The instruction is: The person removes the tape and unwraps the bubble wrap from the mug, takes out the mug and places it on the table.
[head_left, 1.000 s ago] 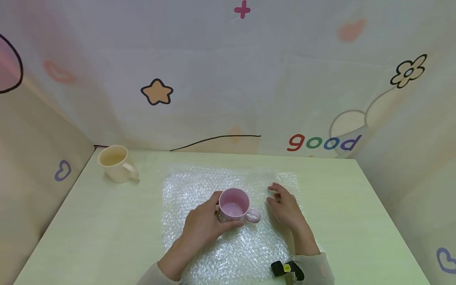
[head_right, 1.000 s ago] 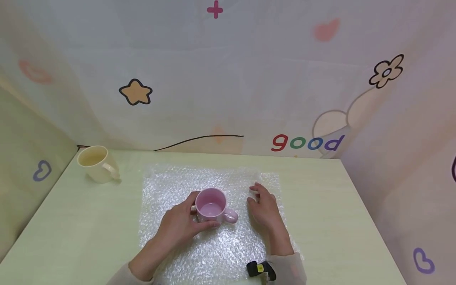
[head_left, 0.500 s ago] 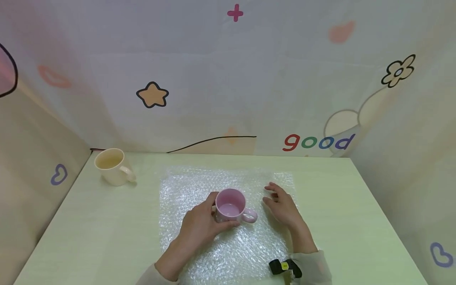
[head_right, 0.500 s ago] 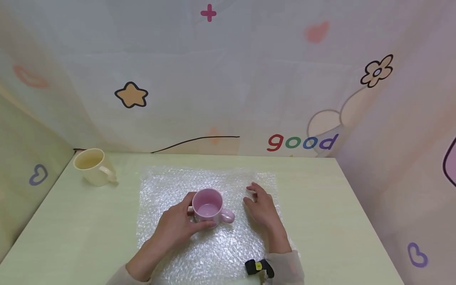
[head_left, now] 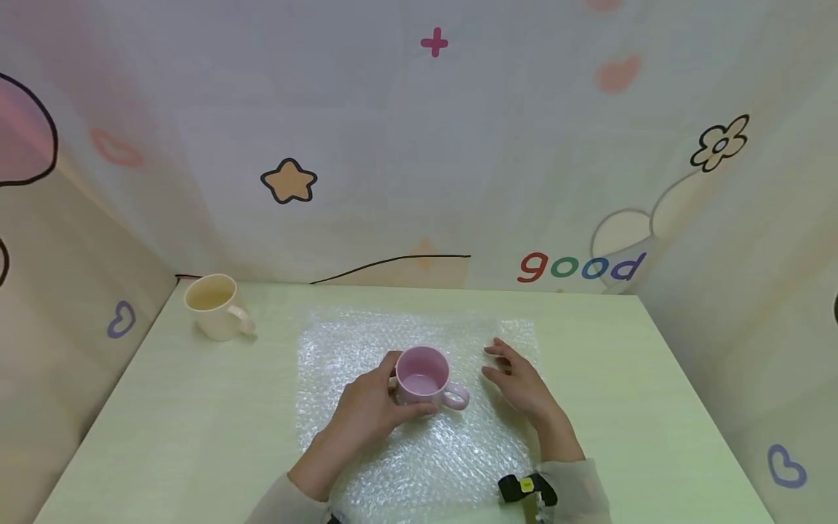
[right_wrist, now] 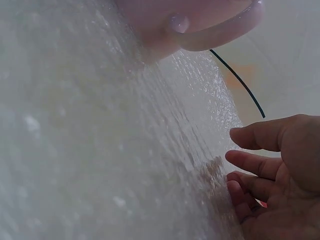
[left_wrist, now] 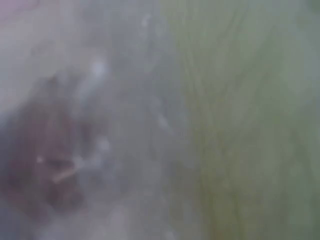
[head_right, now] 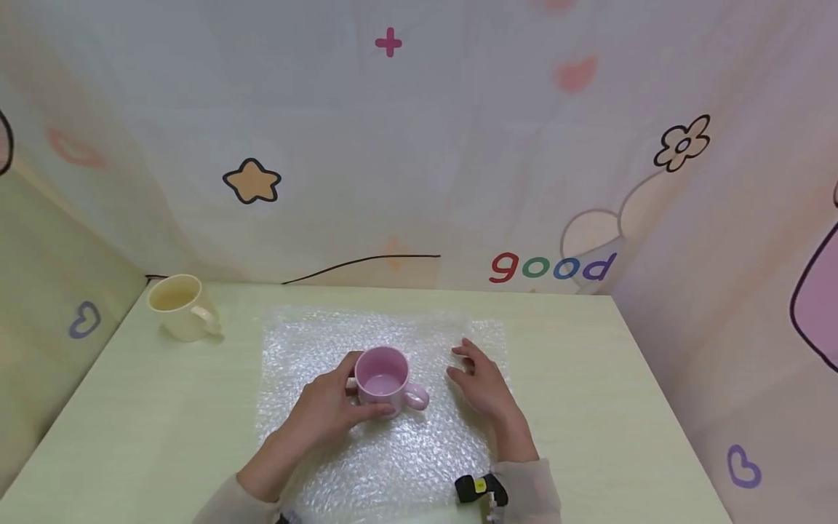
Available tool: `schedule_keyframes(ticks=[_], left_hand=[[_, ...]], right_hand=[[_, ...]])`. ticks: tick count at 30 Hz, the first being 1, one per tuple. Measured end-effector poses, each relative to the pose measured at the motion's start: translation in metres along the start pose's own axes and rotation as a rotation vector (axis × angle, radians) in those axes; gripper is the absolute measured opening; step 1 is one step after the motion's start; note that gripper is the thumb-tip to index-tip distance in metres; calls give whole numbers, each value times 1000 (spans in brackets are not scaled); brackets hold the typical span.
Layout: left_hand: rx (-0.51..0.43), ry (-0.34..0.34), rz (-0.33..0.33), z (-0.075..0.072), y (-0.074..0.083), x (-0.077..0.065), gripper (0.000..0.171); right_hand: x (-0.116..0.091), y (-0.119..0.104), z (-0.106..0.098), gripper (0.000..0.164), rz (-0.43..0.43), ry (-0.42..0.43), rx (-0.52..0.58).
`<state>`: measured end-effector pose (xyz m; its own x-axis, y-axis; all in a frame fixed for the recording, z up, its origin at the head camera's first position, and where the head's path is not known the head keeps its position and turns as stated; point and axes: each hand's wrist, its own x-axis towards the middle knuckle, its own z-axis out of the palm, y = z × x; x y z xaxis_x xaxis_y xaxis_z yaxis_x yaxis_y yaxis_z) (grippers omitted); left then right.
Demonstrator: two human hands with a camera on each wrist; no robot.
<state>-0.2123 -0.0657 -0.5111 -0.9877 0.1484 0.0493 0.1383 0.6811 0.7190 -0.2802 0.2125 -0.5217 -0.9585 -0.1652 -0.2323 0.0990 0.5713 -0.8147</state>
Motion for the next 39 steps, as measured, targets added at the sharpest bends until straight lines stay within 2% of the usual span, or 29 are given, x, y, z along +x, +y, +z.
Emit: schedule_keyframes(ticks=[5,16,20,29,36,39], left_hand=[[-19,-42,8,-3,-3,4,83],[-35,-135,-21,-9,-8,9,91],[-10,-141,-30,-8,-10,8,97],[33,-135,-23,-4,-8,0,99],[-31,-102,-36,-2,-13,-3,96],[-81,-110,-36,-5,-15,-5,96]], right_hand=[[-3,1,-1,50,14,-24,43],[-14,8,-4,50,56,-28,124],[-17,10,-3,49,36,-24,196],[-26,15,4,45,-31,57,306],[-40,13,7,42,-82,100,312],[-44,8,10,42,-84,103,297]])
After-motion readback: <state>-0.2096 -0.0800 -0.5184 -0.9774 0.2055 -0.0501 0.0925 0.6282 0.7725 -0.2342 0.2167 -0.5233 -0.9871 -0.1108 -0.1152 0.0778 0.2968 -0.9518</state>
